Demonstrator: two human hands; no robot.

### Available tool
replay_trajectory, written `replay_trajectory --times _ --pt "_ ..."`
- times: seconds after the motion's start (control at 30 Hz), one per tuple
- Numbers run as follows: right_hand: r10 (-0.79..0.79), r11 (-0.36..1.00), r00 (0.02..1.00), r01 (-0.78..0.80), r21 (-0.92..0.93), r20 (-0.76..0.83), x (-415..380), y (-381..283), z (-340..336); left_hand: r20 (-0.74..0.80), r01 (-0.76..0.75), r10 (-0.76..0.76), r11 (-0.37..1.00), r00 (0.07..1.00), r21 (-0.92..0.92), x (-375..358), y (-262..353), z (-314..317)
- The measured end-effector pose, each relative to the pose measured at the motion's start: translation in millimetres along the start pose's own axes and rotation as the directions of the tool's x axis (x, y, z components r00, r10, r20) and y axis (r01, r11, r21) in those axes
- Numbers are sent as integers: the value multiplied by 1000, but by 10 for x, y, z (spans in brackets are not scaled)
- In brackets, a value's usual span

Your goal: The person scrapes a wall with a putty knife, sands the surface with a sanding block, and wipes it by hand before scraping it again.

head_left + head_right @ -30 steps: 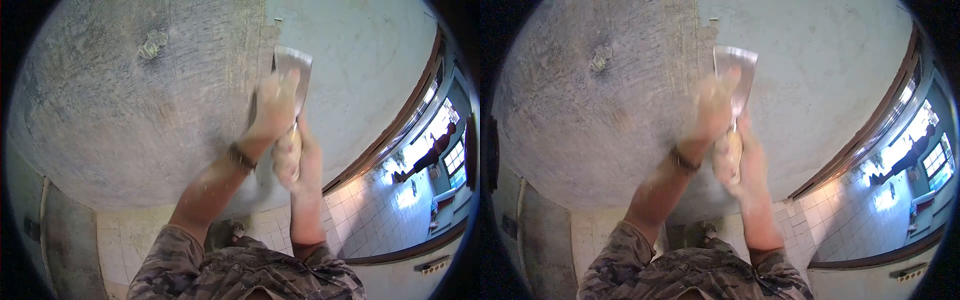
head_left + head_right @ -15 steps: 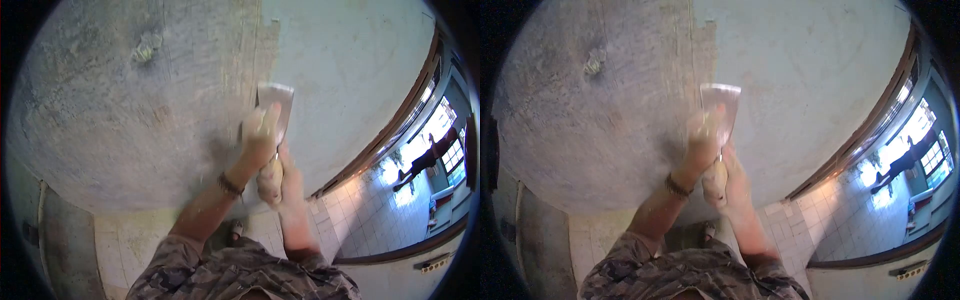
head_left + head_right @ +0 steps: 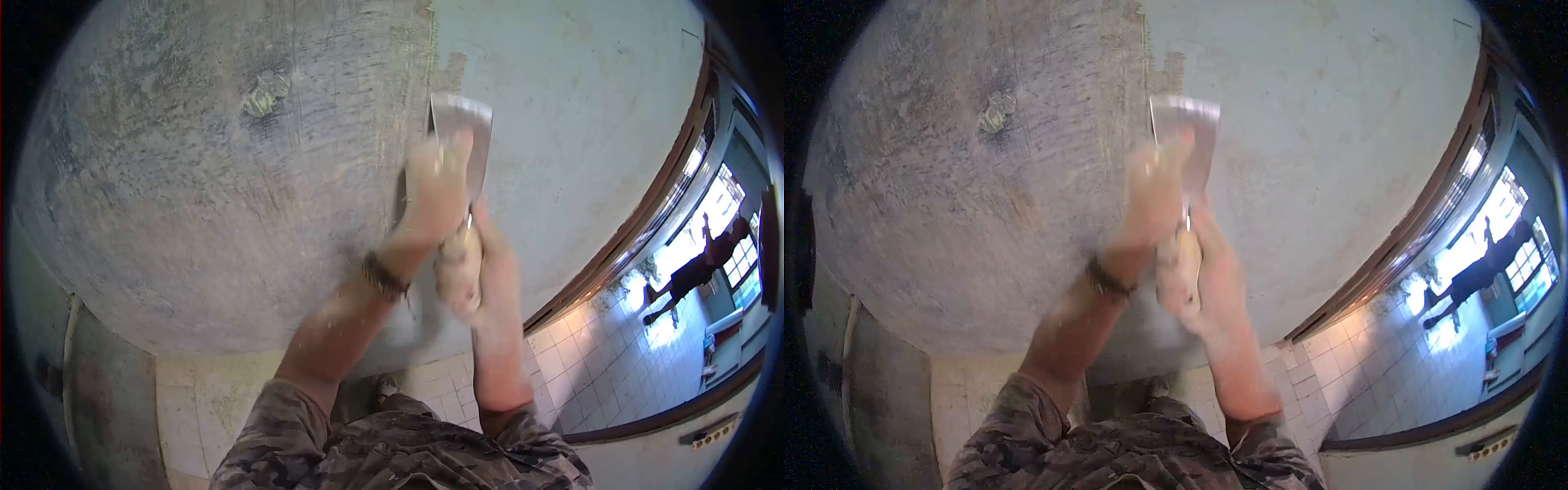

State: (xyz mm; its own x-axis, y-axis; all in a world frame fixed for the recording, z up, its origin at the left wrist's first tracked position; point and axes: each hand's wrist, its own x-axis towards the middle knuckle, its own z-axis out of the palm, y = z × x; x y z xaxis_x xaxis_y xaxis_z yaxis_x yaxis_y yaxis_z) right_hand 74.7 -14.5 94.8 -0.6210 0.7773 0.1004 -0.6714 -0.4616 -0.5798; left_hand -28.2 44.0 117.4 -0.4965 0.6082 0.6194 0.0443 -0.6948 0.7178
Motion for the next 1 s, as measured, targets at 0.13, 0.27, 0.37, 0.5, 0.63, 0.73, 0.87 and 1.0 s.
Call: replay_trajectory --times 0.13,0.27,0.37,0.5,0.63,0.73,0.87,1.0 --pt "27 999 982 -22 -31 188 226 -393 483 114 -22 24 1000 993 -21 542 536 114" --pt "89 995 995 -87 -55 35 34 -115 209 118 -215 198 965 973 151 229 28 -105" --pt "42 997 999 -44 -70 -26 -12 -38 244 -90 -165 158 983 983 -82 19 20 28" --pt "13 998 982 0 -66 191 188 -428 634 120 -294 279 946 953 136 612 528 123" --pt "27 995 979 -6 -104 204 123 -396 476 71 -250 245 966 967 70 504 280 158" --pt "14 993 998 -7 -115 53 -34 -210 282 22 -332 332 939 943 87 219 116 130" --pt "27 995 979 -6 -102 202 120 -542 504 93 -76 68 994 993 84 548 692 229" --pt "74 992 984 -57 -109 159 104 -553 491 11 -146 147 989 989 -28 563 478 288"
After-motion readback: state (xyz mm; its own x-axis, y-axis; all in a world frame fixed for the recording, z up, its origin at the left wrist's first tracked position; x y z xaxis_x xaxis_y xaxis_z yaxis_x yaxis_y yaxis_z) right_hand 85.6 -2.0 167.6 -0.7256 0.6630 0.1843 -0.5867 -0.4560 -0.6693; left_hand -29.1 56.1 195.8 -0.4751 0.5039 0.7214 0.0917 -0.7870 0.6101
